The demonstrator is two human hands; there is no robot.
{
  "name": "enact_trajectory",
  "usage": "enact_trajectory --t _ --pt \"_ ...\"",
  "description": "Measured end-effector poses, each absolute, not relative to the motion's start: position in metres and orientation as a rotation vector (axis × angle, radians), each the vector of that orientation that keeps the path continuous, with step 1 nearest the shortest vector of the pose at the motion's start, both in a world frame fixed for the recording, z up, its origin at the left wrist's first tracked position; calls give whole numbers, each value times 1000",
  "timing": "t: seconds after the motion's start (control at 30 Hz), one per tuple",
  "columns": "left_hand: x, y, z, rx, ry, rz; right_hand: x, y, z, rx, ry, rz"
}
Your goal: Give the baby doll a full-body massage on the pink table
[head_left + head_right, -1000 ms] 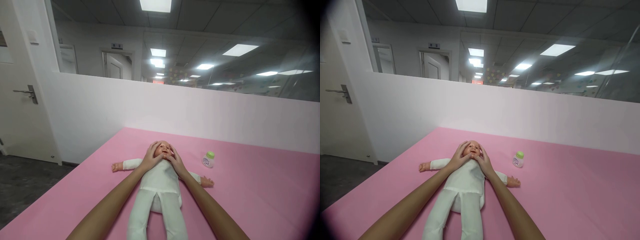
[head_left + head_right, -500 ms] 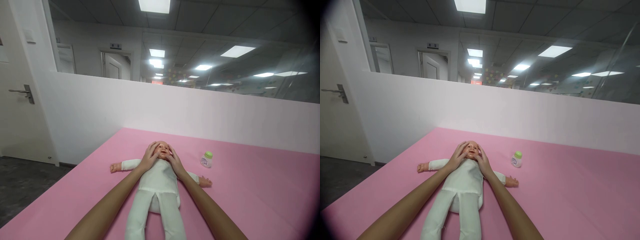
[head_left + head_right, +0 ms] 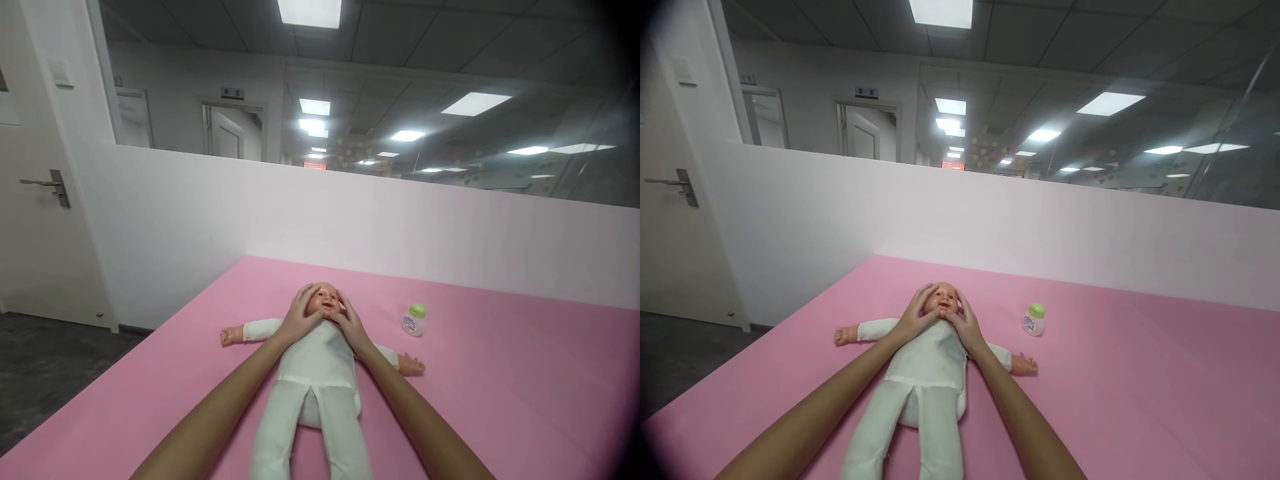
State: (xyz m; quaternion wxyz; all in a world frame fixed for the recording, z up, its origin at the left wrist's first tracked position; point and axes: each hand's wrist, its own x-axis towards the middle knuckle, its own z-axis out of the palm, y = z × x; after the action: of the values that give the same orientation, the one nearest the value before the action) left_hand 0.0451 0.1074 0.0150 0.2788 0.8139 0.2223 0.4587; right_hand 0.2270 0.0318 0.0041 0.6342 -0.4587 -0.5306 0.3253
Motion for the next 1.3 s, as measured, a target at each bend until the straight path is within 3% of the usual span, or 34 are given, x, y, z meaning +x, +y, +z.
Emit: enact_trajectory --t 1.3 --pt "45 104 16 2187 616 1240 227 31 4 -1020 -1211 765"
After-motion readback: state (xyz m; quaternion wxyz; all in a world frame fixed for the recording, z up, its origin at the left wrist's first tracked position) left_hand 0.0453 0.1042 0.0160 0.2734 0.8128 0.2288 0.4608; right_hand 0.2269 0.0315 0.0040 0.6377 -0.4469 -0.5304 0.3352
